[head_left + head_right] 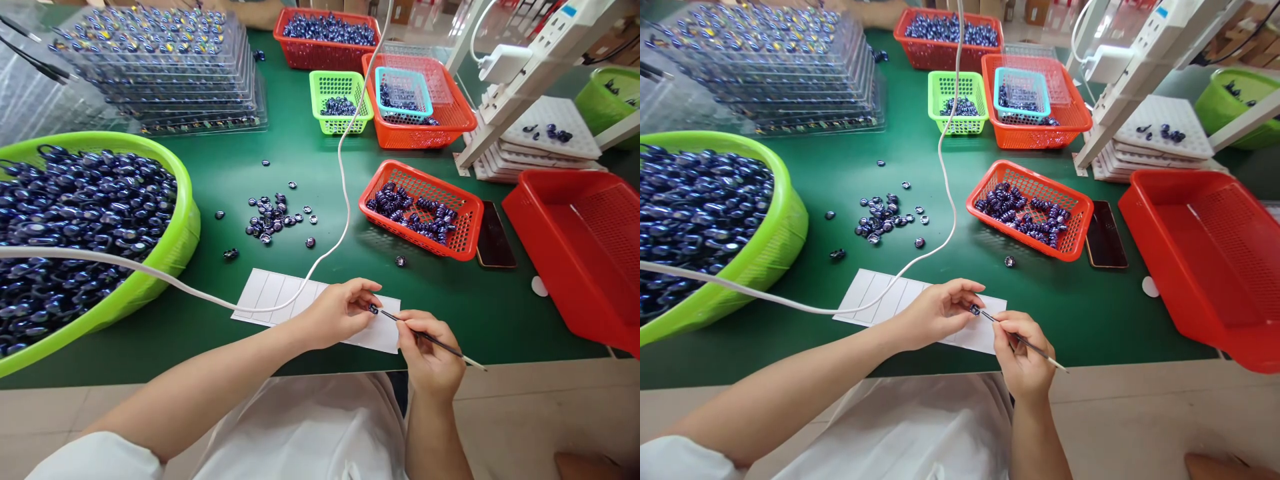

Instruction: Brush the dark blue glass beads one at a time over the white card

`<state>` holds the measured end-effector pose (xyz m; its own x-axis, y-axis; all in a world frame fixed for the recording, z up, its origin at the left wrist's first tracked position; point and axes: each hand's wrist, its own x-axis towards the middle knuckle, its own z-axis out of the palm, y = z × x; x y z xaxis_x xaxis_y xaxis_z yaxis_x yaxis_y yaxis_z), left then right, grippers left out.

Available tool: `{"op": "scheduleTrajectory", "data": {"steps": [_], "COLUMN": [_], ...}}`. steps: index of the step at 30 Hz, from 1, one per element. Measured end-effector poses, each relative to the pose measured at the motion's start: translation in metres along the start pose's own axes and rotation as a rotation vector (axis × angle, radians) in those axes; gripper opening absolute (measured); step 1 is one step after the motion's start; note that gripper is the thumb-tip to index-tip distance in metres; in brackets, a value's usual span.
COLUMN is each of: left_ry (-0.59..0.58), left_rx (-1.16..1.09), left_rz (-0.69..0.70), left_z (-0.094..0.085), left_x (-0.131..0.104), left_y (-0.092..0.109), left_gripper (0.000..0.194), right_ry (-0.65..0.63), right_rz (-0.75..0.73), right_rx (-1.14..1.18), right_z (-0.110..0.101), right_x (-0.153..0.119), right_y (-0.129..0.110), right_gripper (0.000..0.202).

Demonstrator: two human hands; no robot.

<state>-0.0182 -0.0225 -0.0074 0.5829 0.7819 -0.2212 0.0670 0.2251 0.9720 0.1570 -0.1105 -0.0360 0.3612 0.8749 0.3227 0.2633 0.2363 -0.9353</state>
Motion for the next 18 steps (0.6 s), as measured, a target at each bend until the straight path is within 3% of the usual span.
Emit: {"op": "scheduleTrajectory", "data": {"steps": [18], "left_ry": [0.007], "left_rx": [-0.054], "left_rz": [-0.035], "left_z": [0.0014], "left_x": [0.0011], "left_y": [-0.0065], "left_gripper": [0.045], "right_ry": [-0.169], "right_rz": [-0.071], "right_rx": [-0.052], "right_z": [-0.0060], "right_x": [0.0019], "right_y": [0.0094], "right_gripper": [0.019]}}
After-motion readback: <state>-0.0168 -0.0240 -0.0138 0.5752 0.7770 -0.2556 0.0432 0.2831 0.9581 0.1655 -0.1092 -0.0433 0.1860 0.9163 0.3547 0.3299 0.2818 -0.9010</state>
